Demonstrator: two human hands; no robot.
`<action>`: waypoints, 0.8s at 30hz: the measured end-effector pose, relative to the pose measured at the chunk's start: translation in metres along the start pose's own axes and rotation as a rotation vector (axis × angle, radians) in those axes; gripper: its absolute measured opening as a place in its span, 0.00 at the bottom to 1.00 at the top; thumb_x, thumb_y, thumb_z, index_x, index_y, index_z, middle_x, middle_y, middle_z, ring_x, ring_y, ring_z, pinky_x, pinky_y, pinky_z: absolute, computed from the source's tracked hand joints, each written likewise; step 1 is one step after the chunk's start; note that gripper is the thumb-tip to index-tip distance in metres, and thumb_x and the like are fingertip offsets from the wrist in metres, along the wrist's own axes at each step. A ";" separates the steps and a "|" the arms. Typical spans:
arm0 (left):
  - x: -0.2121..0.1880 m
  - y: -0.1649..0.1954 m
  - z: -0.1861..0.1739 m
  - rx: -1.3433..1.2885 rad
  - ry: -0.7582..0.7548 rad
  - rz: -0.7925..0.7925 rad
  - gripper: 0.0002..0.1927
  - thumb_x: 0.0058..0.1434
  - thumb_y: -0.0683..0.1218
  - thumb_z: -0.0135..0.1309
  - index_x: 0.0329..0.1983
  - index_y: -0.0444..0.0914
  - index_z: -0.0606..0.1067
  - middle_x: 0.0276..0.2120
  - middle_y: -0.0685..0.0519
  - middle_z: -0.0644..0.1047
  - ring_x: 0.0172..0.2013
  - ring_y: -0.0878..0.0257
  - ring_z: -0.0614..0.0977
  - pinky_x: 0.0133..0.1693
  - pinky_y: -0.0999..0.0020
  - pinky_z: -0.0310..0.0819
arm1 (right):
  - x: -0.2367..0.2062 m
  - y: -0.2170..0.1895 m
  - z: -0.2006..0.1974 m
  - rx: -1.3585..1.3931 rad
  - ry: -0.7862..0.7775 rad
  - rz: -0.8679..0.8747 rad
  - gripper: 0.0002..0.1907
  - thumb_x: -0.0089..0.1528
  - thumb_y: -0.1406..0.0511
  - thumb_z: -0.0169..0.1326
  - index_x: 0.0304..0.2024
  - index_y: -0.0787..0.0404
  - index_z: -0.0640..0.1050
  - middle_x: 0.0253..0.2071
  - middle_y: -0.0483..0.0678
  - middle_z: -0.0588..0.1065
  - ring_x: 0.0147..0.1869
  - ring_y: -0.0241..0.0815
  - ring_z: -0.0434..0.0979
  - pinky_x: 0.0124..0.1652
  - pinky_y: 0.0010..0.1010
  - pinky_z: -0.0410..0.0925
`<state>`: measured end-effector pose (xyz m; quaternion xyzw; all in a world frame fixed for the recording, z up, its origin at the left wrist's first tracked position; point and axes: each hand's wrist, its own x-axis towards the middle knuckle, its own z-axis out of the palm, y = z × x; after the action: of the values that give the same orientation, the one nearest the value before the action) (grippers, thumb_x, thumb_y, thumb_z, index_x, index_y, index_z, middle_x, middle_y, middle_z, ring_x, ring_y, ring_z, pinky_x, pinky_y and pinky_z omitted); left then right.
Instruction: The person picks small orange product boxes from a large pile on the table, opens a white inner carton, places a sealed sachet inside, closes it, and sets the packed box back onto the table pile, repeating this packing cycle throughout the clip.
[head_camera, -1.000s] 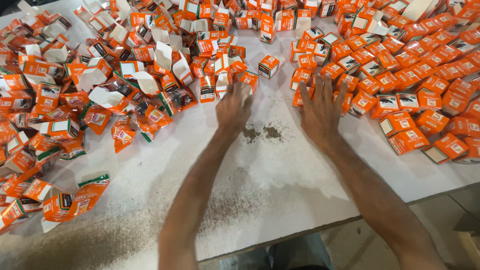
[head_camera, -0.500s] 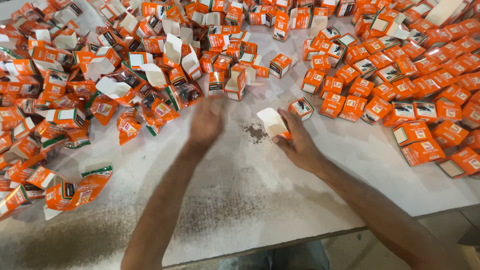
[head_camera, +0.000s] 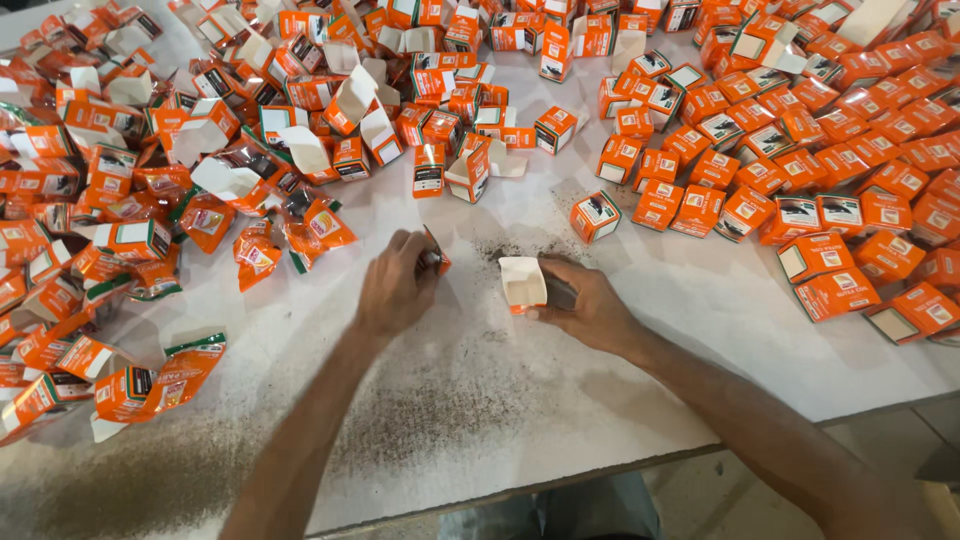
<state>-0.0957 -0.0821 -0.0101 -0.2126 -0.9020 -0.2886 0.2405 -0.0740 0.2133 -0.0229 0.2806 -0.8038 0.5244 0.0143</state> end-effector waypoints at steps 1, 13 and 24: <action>-0.009 0.017 -0.001 -0.145 0.077 -0.018 0.14 0.58 0.34 0.56 0.46 0.34 0.71 0.45 0.43 0.75 0.35 0.51 0.84 0.34 0.58 0.80 | -0.001 0.001 0.001 -0.006 -0.004 0.028 0.31 0.54 0.65 0.69 0.58 0.64 0.74 0.49 0.51 0.78 0.53 0.48 0.80 0.54 0.37 0.70; -0.045 0.083 0.040 0.006 0.144 0.332 0.29 0.53 0.37 0.62 0.60 0.30 0.72 0.47 0.46 0.74 0.69 0.35 0.66 0.68 0.26 0.46 | -0.006 0.003 0.015 -0.047 -0.032 -0.036 0.30 0.50 0.66 0.70 0.55 0.61 0.76 0.48 0.52 0.80 0.52 0.50 0.84 0.49 0.37 0.74; -0.032 0.101 0.053 0.037 0.147 0.013 0.12 0.54 0.42 0.63 0.42 0.41 0.80 0.66 0.32 0.60 0.67 0.28 0.59 0.63 0.37 0.56 | -0.011 0.003 0.017 -0.166 0.005 -0.170 0.36 0.52 0.64 0.70 0.60 0.65 0.71 0.56 0.58 0.76 0.61 0.58 0.77 0.55 0.43 0.71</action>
<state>-0.0342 0.0181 -0.0239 -0.1925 -0.8856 -0.2853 0.3120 -0.0614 0.2041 -0.0364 0.3440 -0.8177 0.4538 0.0840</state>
